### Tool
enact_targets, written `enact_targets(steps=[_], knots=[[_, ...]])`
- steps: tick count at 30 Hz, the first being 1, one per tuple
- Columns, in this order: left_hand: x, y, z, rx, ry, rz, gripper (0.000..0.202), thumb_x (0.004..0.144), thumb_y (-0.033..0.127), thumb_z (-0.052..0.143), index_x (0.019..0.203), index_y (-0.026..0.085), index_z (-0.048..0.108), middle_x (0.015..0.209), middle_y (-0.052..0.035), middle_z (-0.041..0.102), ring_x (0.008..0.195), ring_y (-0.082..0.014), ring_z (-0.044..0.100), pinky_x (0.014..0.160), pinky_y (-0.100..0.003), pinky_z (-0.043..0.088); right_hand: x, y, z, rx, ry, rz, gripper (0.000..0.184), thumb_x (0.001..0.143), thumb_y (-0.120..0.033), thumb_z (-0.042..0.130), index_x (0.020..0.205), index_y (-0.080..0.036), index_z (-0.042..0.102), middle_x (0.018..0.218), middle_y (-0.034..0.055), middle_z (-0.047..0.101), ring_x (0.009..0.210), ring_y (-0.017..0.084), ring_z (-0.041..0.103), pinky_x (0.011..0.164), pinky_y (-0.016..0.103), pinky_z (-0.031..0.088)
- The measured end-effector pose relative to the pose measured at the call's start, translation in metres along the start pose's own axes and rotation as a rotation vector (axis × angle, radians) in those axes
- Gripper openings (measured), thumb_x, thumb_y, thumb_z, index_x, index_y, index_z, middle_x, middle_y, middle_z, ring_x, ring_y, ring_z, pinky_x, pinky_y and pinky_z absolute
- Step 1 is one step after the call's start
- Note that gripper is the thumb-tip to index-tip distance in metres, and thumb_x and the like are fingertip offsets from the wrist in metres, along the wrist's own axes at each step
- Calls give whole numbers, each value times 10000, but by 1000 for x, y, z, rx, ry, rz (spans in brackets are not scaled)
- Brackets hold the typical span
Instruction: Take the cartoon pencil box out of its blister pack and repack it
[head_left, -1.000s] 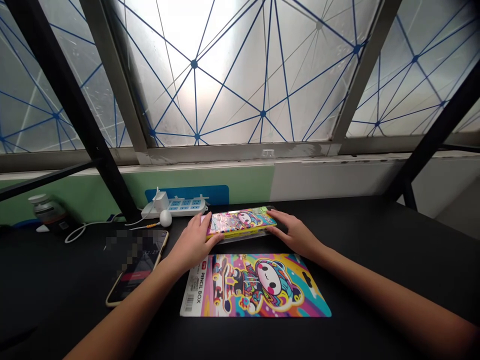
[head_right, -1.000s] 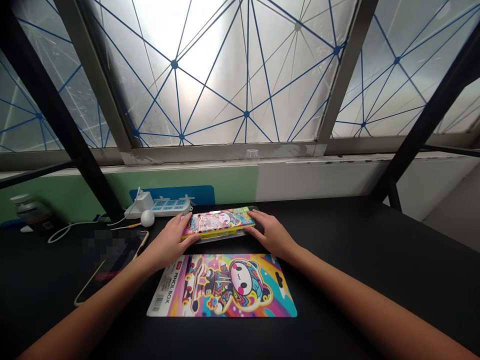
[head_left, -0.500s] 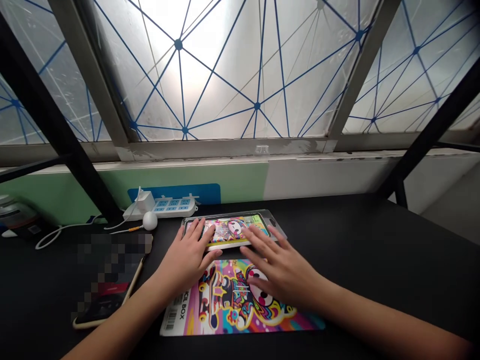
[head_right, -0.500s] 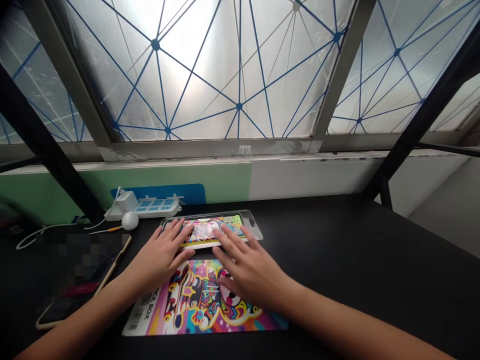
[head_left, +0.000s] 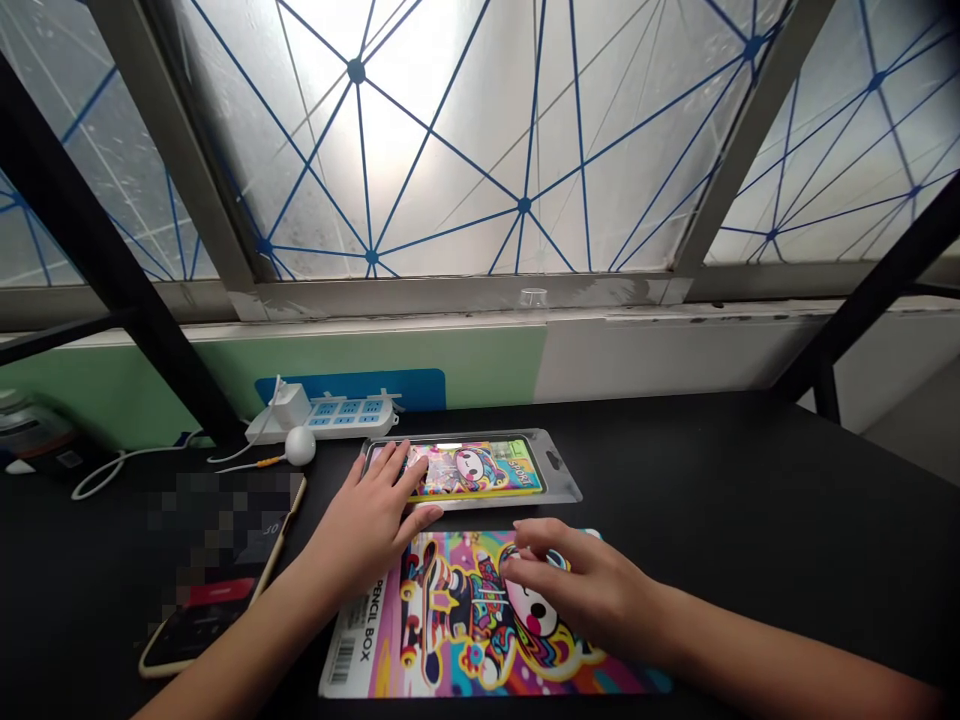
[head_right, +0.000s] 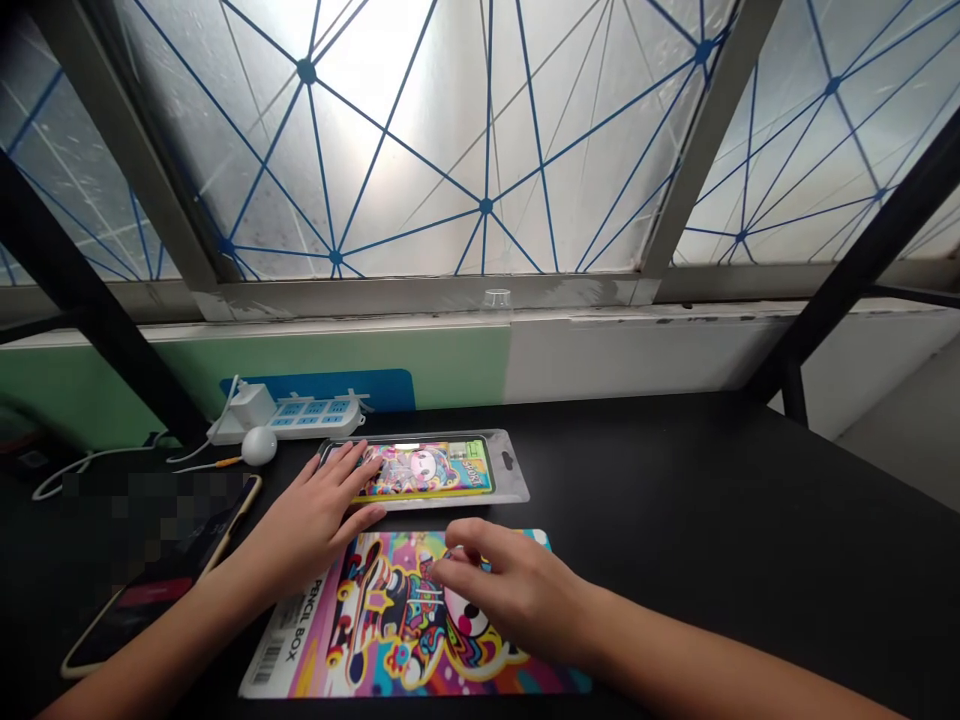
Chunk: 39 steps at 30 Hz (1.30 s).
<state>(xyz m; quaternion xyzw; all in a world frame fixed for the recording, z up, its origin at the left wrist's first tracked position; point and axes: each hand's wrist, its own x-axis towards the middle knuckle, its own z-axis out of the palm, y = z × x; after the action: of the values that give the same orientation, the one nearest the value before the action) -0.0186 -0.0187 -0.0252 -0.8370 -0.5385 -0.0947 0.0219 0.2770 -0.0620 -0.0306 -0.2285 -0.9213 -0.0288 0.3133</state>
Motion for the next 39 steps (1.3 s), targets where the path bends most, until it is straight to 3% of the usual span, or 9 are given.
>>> enact_targets(steps=[5,9,13,18,21,25,32,36,39], knots=[[0,1,1,20,-22,4,656,1021,628,401,1531,225,492,1650,-156,359,1530,-383,317,1190,-636,298,-18,10,9,6,169,42,285,1053,-284,480,1202,-272,722,1141,78,754,1004,205,737,838,263,615],[0,0,2,33,-14,2,673,1017,629,411,1539,210,479,1653,-166,350,1528,-401,315,1185,-651,291,-12,20,3,-14,179,-68,357,988,-135,550,1297,-250,685,1329,109,698,1210,240,677,996,330,583],[-2,4,3,43,14,-2,666,1018,636,402,1507,199,515,1631,-186,394,1518,-409,333,1173,-660,295,8,14,-6,-117,33,-156,465,936,-80,587,1388,-185,608,1508,178,565,1425,272,502,1136,424,478],[-4,15,2,33,63,15,636,1040,586,393,1527,186,477,1621,-203,408,1514,-400,345,1178,-664,266,14,-6,1,-61,-293,-185,517,1003,-391,601,1457,-147,558,1551,152,520,1483,280,417,1216,472,365],[-4,18,1,11,31,28,589,1058,537,381,1558,230,433,1639,-184,383,1526,-390,325,1170,-663,279,13,-15,5,75,-453,-56,660,995,-517,576,1540,-162,462,1574,161,484,1444,294,479,1174,470,415],[-3,17,-1,-3,16,9,502,1075,519,329,1461,271,534,1629,-150,418,1524,-384,331,1153,-658,315,13,-20,5,169,-476,149,715,910,-496,682,1529,-203,475,1524,182,548,1368,332,540,1101,501,453],[-1,10,-3,-19,27,-79,485,1072,506,330,1319,187,599,1593,-208,452,1516,-405,338,1145,-645,338,8,-18,15,-19,-295,385,446,930,-463,670,1246,-151,631,1172,174,662,1038,312,643,883,463,558],[-1,10,0,-41,20,-106,514,1068,494,343,1438,188,525,1628,-194,402,1536,-389,302,1167,-668,291,10,-17,17,-210,-336,423,402,920,-540,653,1039,-157,630,955,123,651,836,302,620,720,461,530],[-1,11,1,-61,5,-108,541,1069,467,330,1550,241,430,1656,-165,357,1549,-399,259,1163,-717,239,13,-18,14,-222,-354,433,352,942,-545,613,891,-199,569,868,84,625,763,269,594,675,419,494]])
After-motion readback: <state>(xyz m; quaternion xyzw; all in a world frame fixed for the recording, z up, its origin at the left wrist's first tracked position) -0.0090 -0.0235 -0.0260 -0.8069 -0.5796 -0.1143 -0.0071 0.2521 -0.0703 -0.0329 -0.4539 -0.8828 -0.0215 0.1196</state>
